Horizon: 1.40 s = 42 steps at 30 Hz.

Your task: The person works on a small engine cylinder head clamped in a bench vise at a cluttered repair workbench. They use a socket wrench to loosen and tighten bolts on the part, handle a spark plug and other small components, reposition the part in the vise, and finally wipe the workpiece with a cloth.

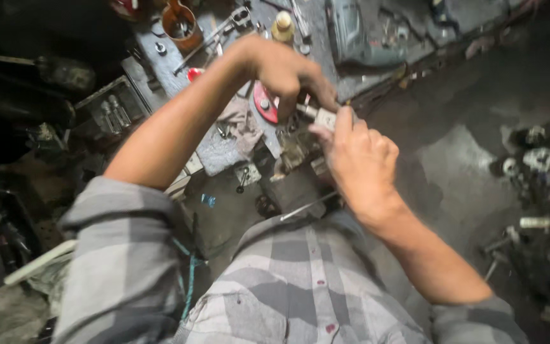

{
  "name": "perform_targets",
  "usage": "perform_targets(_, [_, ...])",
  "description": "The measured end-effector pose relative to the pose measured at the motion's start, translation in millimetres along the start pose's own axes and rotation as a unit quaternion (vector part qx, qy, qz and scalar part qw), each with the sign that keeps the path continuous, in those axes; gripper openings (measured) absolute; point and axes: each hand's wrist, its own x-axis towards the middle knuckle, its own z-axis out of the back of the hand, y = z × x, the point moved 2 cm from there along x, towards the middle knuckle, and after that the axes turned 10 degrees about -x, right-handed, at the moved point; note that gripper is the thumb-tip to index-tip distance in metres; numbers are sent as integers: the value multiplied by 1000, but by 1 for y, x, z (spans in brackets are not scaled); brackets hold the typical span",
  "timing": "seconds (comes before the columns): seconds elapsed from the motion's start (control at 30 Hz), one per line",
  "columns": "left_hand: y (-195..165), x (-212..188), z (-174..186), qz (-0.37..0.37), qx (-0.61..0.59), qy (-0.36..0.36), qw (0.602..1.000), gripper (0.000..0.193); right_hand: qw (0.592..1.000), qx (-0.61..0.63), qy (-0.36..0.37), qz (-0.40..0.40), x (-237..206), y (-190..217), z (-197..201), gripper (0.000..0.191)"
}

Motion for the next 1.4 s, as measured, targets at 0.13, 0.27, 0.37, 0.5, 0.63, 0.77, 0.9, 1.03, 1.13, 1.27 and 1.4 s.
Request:
perform_targets(0.13, [-15,-6,-5,60,39,-38,997,72,997,43,58,-4,-2,-5,18,44])
perform_targets(0.27, [-57,-38,-39,-157,197,-315,915,42,918,351,78,165,31,-45,33,41])
perform_targets(0.37, [-43,-22,-54,-74,14,-635,769,26,757,565,266,192,57,-51,10,48])
perform_targets(0.5, [-10,5,-58,-113,37,-780,614,22,680,666,283,124,58,-42,-23,44])
perform_targets(0.63, [7,8,-38,-156,-88,-749,638,24,626,747,190,117,43,-30,-31,32])
perform_targets(0.77, [22,28,-9,-165,-213,-611,744,27,621,752,192,-114,30,-15,-42,24])
perform_targets(0.9, [41,24,-20,-191,-193,-747,607,36,651,724,220,-62,33,-20,-47,24])
perform_targets(1.03, [17,4,-96,-27,-55,-818,571,51,789,530,219,220,62,-58,-34,34])
perform_targets(1.13, [-27,25,-155,139,-3,-801,582,65,819,328,-20,470,95,-75,-15,42])
perform_targets(1.27, [-65,81,-182,191,120,-805,549,94,655,194,-209,699,138,-64,-17,58])
perform_targets(1.4, [-51,123,-171,253,154,-851,433,74,467,173,-234,835,174,-25,-45,47])
